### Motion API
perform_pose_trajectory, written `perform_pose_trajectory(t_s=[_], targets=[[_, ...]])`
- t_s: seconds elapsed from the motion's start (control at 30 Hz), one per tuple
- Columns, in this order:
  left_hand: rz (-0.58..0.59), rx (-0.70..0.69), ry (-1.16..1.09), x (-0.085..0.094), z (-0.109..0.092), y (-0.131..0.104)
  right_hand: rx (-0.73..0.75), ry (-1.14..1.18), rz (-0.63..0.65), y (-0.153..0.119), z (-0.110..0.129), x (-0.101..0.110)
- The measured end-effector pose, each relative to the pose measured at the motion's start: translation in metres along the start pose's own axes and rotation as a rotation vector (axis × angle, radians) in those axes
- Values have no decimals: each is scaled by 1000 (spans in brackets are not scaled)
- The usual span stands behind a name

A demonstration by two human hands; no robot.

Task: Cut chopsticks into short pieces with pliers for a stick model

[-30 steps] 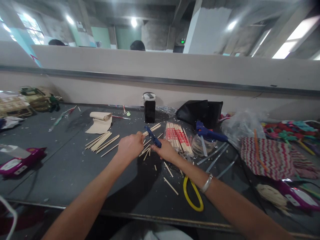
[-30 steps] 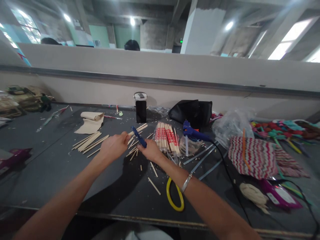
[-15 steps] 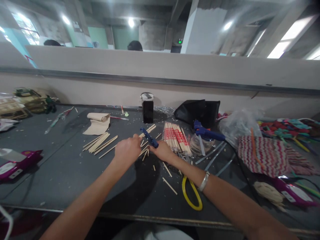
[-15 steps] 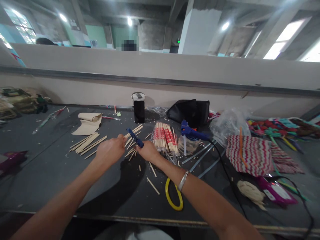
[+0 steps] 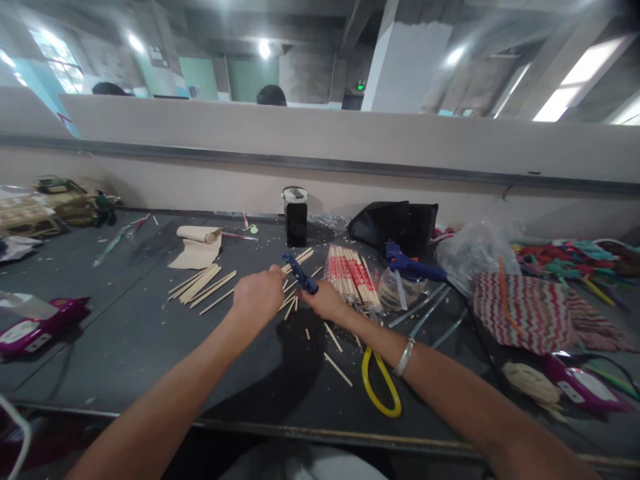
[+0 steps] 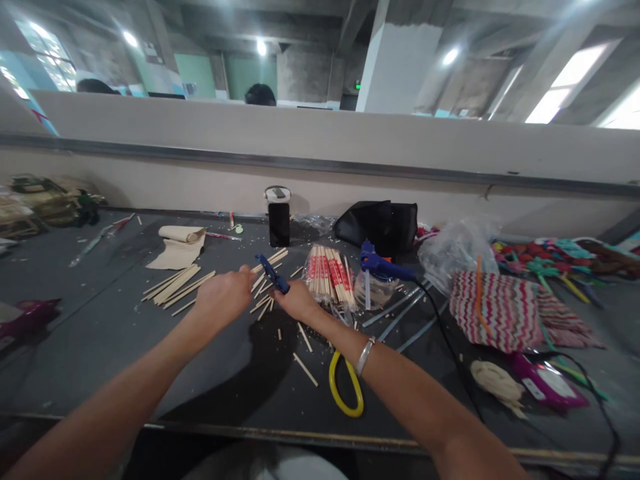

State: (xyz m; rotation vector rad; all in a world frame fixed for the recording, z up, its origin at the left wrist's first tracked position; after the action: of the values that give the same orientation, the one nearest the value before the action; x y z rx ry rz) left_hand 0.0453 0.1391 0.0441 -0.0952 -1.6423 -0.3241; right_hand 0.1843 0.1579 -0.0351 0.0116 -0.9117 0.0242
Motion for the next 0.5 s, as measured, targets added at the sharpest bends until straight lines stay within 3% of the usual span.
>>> perform_pose_trajectory(t_s=[0.5], targets=[[95,-38,-34,9,-4,15,-55,88,32,3,-6,-2]])
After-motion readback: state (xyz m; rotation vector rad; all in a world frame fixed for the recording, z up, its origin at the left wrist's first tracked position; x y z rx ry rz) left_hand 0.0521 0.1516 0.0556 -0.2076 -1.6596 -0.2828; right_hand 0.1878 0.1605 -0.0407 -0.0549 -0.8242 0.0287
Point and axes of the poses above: each hand's wrist, its own y-axis towards the middle knuckle, its own x-axis out of the back of the hand, z = x × y, the point moved 6 cm from there along y, towards the middle knuckle, and after that the axes turned 7 degrees about -y, right-handed, at the moved point
